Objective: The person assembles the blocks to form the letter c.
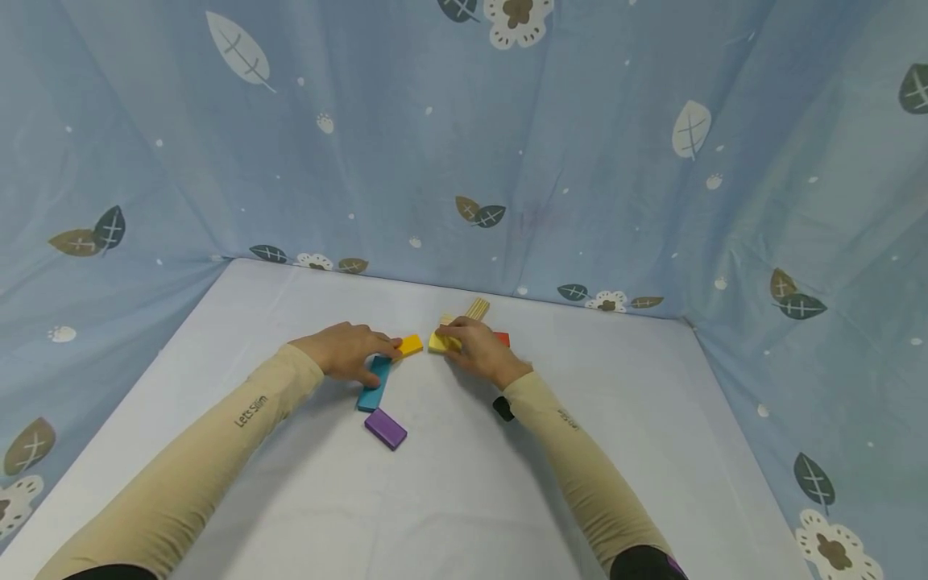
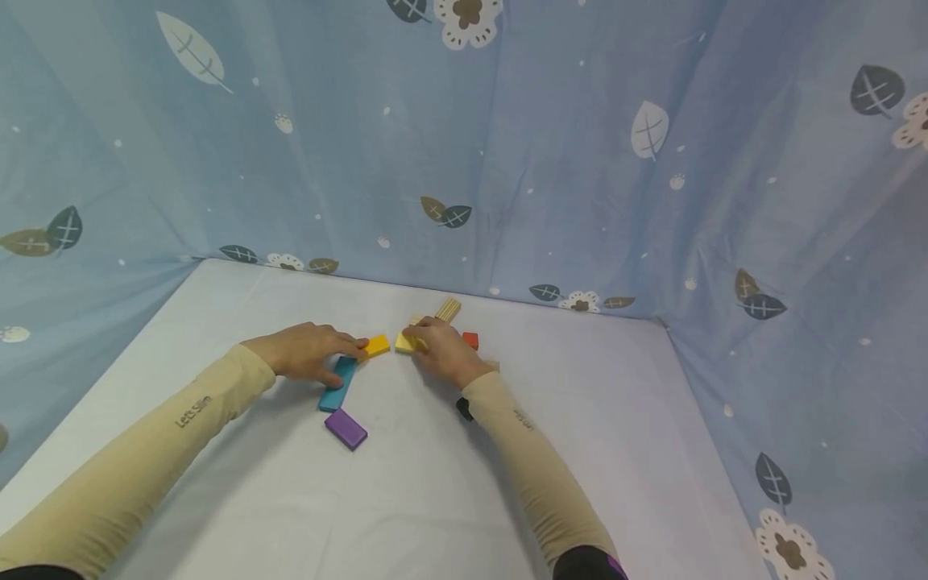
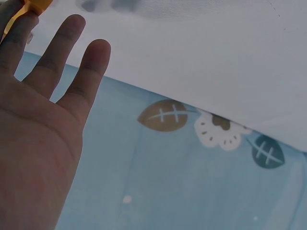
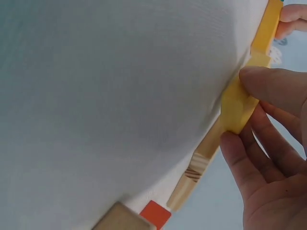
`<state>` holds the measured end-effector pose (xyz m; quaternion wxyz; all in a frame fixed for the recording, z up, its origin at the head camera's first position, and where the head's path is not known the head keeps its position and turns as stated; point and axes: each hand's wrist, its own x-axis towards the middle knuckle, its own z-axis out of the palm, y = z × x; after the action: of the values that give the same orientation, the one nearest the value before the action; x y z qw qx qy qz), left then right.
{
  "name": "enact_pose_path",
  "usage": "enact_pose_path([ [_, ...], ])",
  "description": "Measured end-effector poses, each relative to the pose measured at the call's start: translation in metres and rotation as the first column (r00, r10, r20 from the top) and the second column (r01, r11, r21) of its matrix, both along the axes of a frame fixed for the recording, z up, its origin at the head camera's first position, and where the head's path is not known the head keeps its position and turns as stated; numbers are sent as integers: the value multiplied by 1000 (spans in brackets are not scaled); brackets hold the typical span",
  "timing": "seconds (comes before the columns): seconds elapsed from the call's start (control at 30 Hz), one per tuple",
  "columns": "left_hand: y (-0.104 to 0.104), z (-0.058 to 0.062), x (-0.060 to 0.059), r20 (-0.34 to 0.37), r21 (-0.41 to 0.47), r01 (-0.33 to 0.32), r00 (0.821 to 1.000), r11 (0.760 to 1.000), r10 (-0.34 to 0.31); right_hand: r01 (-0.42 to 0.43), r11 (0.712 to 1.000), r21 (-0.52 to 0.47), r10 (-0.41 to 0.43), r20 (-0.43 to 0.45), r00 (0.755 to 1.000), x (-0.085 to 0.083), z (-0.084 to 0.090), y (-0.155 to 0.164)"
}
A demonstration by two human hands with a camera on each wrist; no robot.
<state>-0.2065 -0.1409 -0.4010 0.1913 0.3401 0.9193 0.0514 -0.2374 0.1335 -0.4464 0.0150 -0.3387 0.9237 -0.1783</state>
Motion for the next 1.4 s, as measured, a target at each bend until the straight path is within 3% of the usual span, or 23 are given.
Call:
enact_pose_path([
  [0.67,0,2,-3,16,15,15,1000,1000,-15,34,998,55,-37,52,998,-1,-2,-7],
  [1.4,-1,-1,-3,37,12,11,999,1000,-11,55,997,46,-57,40,998,3,-3,-8],
])
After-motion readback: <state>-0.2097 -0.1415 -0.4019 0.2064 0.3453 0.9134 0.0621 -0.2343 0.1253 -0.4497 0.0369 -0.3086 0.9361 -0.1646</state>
